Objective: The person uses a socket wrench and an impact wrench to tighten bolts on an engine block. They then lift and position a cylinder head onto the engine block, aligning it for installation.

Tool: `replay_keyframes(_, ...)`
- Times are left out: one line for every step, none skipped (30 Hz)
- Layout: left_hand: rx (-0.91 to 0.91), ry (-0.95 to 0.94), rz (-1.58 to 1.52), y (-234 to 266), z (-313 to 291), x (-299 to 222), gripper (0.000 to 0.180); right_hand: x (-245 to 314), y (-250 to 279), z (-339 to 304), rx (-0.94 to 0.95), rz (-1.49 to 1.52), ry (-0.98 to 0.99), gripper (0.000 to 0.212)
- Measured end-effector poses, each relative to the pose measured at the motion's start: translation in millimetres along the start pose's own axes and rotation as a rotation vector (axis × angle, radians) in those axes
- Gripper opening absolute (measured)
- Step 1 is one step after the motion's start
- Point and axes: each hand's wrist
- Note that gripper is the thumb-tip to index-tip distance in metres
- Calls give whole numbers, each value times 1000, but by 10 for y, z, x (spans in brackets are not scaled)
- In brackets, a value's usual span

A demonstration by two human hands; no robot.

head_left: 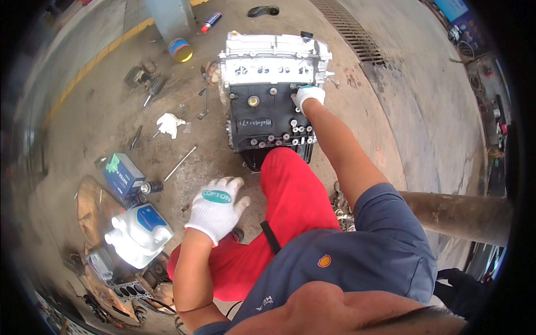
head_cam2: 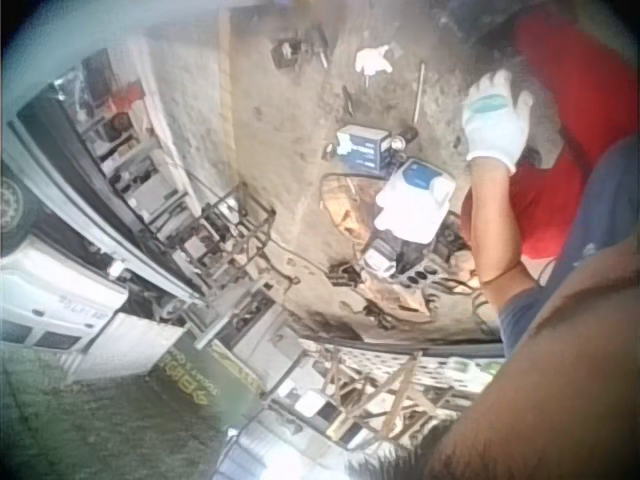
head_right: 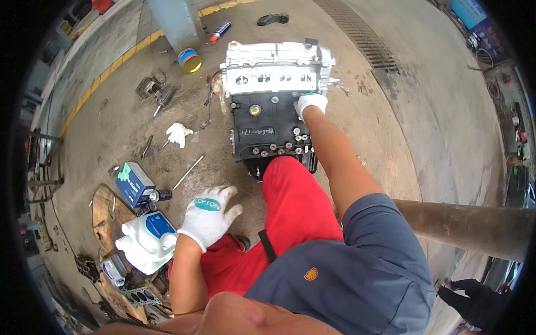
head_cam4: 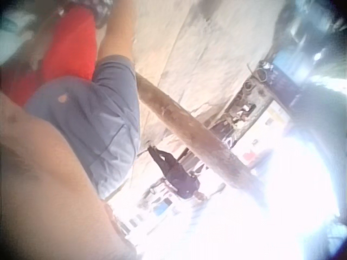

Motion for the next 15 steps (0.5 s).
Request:
replay_keyframes(13,9,-1,9,-26,23,48,114,-71,31,-4,-15,6,50)
replay_keyframes(13,-10,-6,35,4,1,47,-28,-250,242,-65,86,-93,48)
replay_keyframes(4,-63,-21,61,67,-78,46,-469,-472,558,-146,170,-218,46)
replay_keyframes(-21,-65,-25,44,53,-81,45,-535,-593,637,-180,232,-265,45)
replay_keyframes(-22,-67,-28,46,33,-75,45,-544,-629,659,-219,295,-309,44)
replay_keyframes(-25,-74,-32,48,19,-77,45,-602,-628,678,-244,312,-311,44)
replay_keyframes(-11,-48,-26,21,-34,-34,45,-352,-630,572,-210,249,-251,44)
replay_keyframes(9,-25,-21,-4,-84,10,45,-121,-567,446,-188,182,-191,44)
replay_keyframes(5,-18,-19,-18,-121,28,45,-1,-433,361,-150,144,-171,44)
replay_keyframes(-3,-25,-21,-38,-138,22,45,9,-319,305,-119,99,-162,44)
replay_keyframes(-11,-31,-22,-52,-156,20,46,19,-271,263,-88,55,-152,44)
replay_keyframes(-3,-26,-21,-58,-170,22,46,40,-261,221,-110,47,-130,43)
replay_keyframes(1,-27,-20,-57,-170,17,46,27,-215,181,-97,74,-141,43)
replay_keyframes(7,-26,-19,-55,-175,14,46,19,-171,145,-83,102,-150,43)
replay_keyframes(12,-22,-29,-48,-189,14,47,24,-141,109,-67,132,-158,44)
Point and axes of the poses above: each hand's wrist, its own z-axis towards the middle knuckle, its own y-axis out of the back of the hand, x = y × z, and after that the axes turned 15 degrees about z, right-handed
